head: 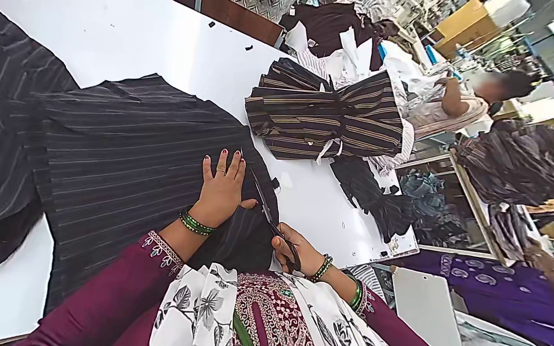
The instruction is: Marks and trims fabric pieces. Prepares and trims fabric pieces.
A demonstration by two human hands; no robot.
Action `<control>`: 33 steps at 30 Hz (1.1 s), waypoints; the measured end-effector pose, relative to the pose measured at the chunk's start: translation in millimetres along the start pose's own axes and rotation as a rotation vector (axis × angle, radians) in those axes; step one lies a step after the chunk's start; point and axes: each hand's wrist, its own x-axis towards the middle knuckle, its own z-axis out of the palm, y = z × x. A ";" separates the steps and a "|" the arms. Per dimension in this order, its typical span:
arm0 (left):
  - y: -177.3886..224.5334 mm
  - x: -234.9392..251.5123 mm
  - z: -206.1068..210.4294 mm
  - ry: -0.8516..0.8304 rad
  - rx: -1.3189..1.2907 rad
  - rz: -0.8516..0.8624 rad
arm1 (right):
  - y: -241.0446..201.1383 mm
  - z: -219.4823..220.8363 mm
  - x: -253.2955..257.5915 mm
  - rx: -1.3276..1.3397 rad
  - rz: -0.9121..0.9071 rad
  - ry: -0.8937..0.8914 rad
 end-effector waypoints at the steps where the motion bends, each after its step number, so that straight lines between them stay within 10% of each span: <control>1: 0.4 0.2 -0.8 -0.008 -0.002 -0.004 | 1.0 -0.2 -0.4 -0.007 -0.003 -0.005; 33: -2.3 -2.0 -0.3 0.005 -0.062 0.025 | -22.5 -1.9 23.0 0.081 -0.037 -0.035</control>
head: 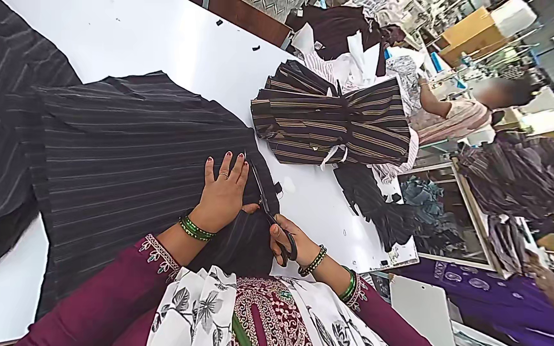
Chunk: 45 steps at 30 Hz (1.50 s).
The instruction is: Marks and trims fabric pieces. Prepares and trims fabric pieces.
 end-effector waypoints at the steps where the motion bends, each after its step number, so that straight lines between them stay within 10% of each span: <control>1: -0.3 -0.1 0.5 0.008 -0.001 0.003 | 0.4 -1.4 1.2 0.000 0.005 -0.021; 12: -1.9 1.3 -0.5 -0.016 0.022 -0.005 | 4.5 -3.6 7.5 -0.021 -0.108 0.144; 25: -31.5 0.1 5.4 0.248 -0.224 0.099 | 48.4 -111.1 -46.6 -0.827 -0.048 0.759; 31: -28.7 -80.9 6.5 0.204 -0.207 -0.191 | 59.9 -143.9 -60.7 -0.840 -0.036 0.725; 38: 19.9 -147.4 42.0 -0.013 -0.924 0.572 | 58.5 -159.9 -61.8 -0.885 -0.086 0.713; 41: 11.2 -159.3 36.6 0.295 -0.537 0.254 | 59.3 -168.8 -57.7 -0.969 -0.171 0.650; 45: -24.3 -156.1 51.6 0.262 -0.186 -0.044 | 55.3 -149.2 -51.5 -0.990 -0.414 0.655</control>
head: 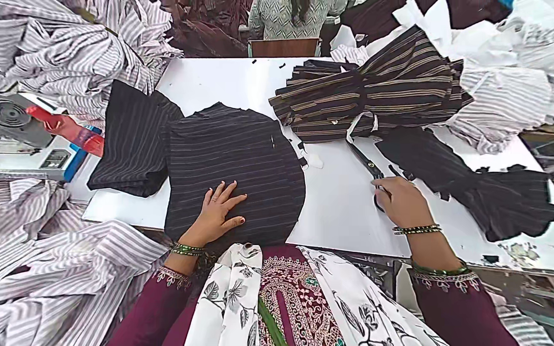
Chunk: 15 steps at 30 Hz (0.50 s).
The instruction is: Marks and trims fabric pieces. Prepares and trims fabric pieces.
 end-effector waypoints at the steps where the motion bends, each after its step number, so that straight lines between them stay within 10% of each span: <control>1: -4.1 1.7 3.5 0.014 0.014 0.020 | -14.7 4.3 4.8 0.046 -0.055 0.022; 4: -2.8 16.5 -7.2 -0.069 -0.111 0.067 | -67.2 23.2 38.4 0.199 -0.104 -0.022; 7: -25.1 35.5 -32.5 0.205 -0.220 0.016 | -103.9 48.8 87.8 0.202 0.083 -0.098; 10: -65.1 50.7 -76.3 0.567 -0.212 -0.310 | -121.8 48.9 112.4 0.160 0.230 -0.178; 15: -116.1 70.9 -125.8 0.454 -0.338 -0.663 | -125.9 43.4 106.8 0.161 0.293 -0.220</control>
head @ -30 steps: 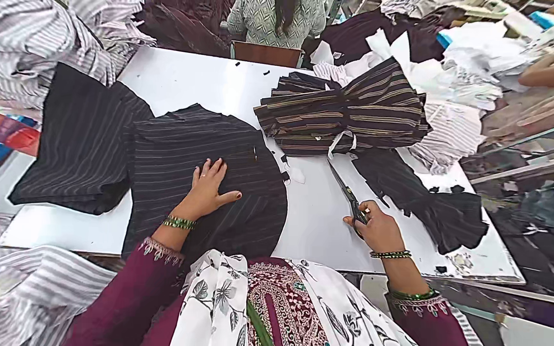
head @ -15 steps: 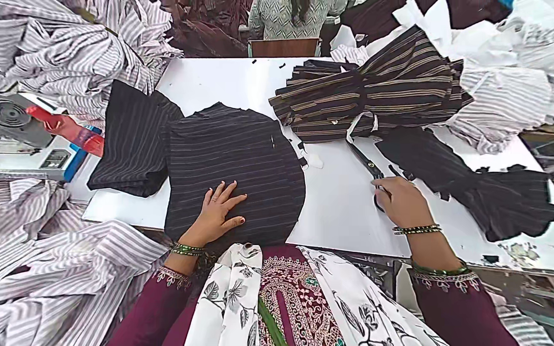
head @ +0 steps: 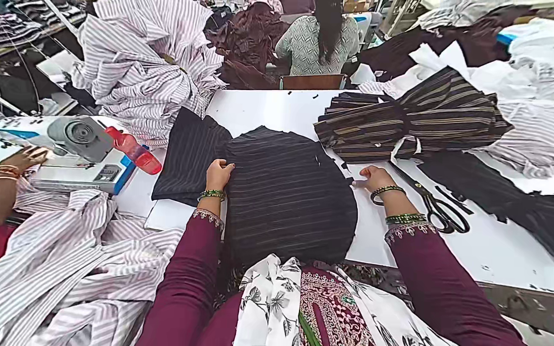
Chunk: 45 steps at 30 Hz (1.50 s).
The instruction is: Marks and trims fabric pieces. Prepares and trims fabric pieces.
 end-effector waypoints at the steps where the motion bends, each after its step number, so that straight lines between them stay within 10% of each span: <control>1: -1.0 8.9 -1.0 -0.029 -0.007 -0.014 | 1.6 1.4 -4.5 -0.012 0.003 0.009; 7: 3.3 -1.5 -5.7 -0.111 -0.103 0.332 | 6.7 4.5 -28.9 -0.001 0.105 -0.009; 12: 0.2 -80.2 -59.7 -0.694 0.194 0.999 | 32.8 31.6 -35.9 0.501 0.067 0.446; 22: 40.9 -62.4 43.5 -0.791 0.412 0.703 | 46.6 42.7 -41.1 0.706 0.030 0.646; 28: 30.8 -64.7 -60.6 -0.342 -0.147 0.813 | 50.7 46.8 -42.9 0.795 -0.100 0.670; 36: -38.2 15.3 -164.3 0.236 0.242 0.141 | 54.3 47.6 -40.8 0.852 -0.104 0.684; 40: -29.7 -8.5 -113.4 0.133 0.392 0.399 | 54.0 48.1 -37.2 0.900 -0.112 0.659; 45: 13.3 -78.0 14.9 -0.518 0.596 0.514 | 47.1 43.2 -38.4 0.930 -0.060 0.642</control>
